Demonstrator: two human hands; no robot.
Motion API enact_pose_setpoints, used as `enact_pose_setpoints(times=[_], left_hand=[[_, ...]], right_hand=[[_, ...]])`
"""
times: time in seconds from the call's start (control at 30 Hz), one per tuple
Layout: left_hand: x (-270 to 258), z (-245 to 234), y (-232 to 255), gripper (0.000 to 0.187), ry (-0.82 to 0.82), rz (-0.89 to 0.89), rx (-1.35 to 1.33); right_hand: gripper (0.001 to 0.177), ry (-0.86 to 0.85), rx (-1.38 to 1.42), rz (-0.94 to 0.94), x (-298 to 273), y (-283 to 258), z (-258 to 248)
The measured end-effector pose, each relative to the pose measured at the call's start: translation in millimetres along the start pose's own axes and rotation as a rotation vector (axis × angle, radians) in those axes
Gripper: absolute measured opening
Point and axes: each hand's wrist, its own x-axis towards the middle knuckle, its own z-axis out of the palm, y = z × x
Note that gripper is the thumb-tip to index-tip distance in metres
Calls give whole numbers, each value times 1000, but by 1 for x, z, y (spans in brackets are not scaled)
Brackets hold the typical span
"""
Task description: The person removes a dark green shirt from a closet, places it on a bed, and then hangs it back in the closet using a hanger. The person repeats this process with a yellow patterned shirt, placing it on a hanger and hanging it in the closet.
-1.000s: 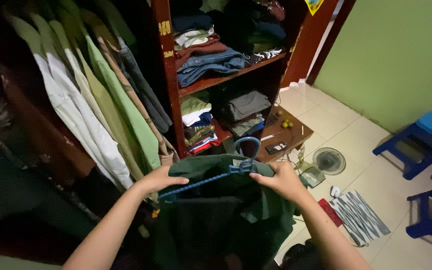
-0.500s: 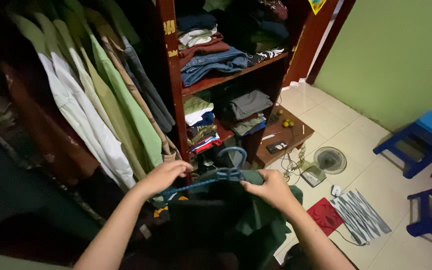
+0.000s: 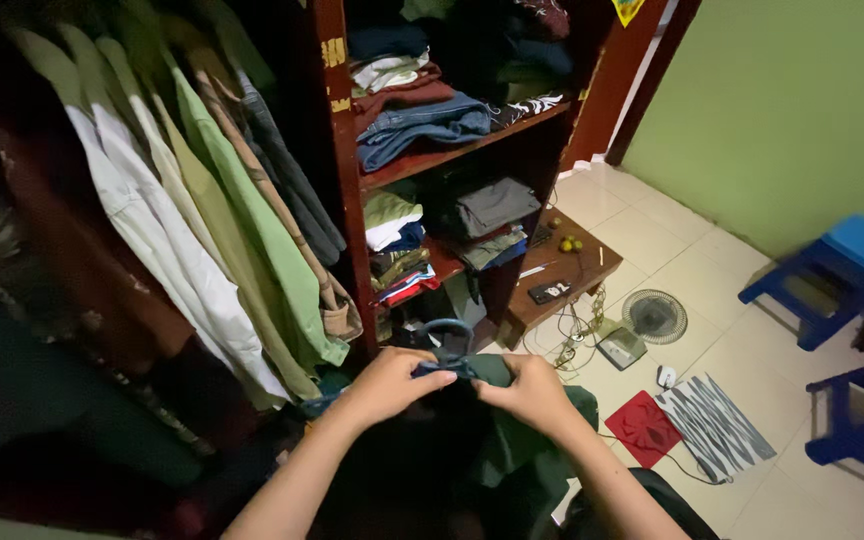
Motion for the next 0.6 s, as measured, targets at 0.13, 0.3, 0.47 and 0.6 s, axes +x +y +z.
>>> enact_pose_setpoints(times=[0.13, 0.3, 0.47, 0.6], left_hand=[[-2, 15, 1, 46, 41, -112, 58], [-6, 17, 11, 43, 76, -65, 95], [-8, 13, 17, 41, 84, -66, 67], [-10, 9, 11, 41, 62, -127, 92]], right_hand=[[36, -29, 21, 7, -2, 6, -3], [38, -64, -36, -54, -3, 3, -17], [42, -85, 62, -60, -2, 9, -22], [37, -71, 52, -91, 6, 24, -22]])
